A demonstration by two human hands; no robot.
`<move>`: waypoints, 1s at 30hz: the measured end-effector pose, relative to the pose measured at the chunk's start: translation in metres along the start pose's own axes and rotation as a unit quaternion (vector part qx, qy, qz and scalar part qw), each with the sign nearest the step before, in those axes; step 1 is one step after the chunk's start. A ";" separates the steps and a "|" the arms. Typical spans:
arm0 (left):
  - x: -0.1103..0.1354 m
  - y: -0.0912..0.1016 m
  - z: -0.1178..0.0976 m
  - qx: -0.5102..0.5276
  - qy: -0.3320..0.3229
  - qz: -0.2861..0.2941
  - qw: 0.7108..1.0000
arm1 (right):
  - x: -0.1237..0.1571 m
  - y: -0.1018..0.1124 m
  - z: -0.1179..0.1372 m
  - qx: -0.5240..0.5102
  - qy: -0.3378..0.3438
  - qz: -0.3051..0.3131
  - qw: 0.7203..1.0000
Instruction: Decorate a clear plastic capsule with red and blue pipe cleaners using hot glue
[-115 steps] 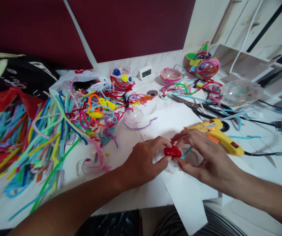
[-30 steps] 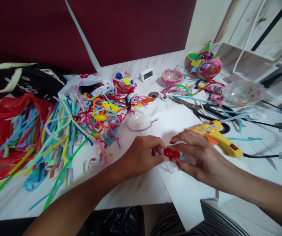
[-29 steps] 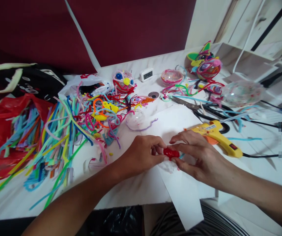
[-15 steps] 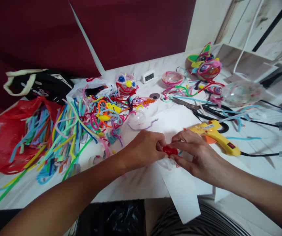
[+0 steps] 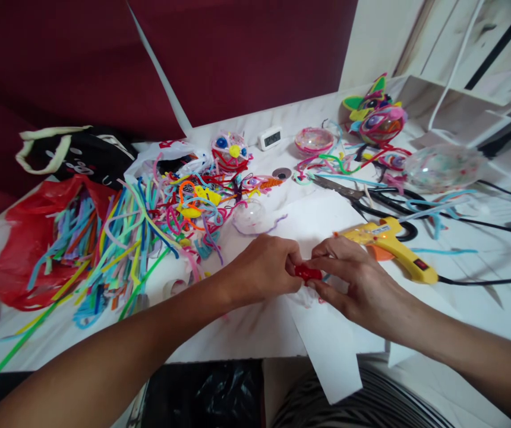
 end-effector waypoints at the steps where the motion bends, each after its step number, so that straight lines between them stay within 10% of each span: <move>1: 0.000 0.000 0.000 -0.001 0.000 -0.001 1.000 | 0.000 0.000 0.001 0.007 0.002 0.000 1.000; 30: 0.000 -0.004 0.008 0.007 -0.018 0.002 1.000 | -0.001 0.000 0.000 -0.043 -0.053 -0.027 0.997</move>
Point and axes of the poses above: each hand's wrist, its own x-axis away from the middle knuckle, its own y-axis out of the back of the hand, z = x × y, the point moved 10 cm from there along -x, towards the middle knuckle, and after that the axes turned 6 degrees about -y, right-handed, at the moved point
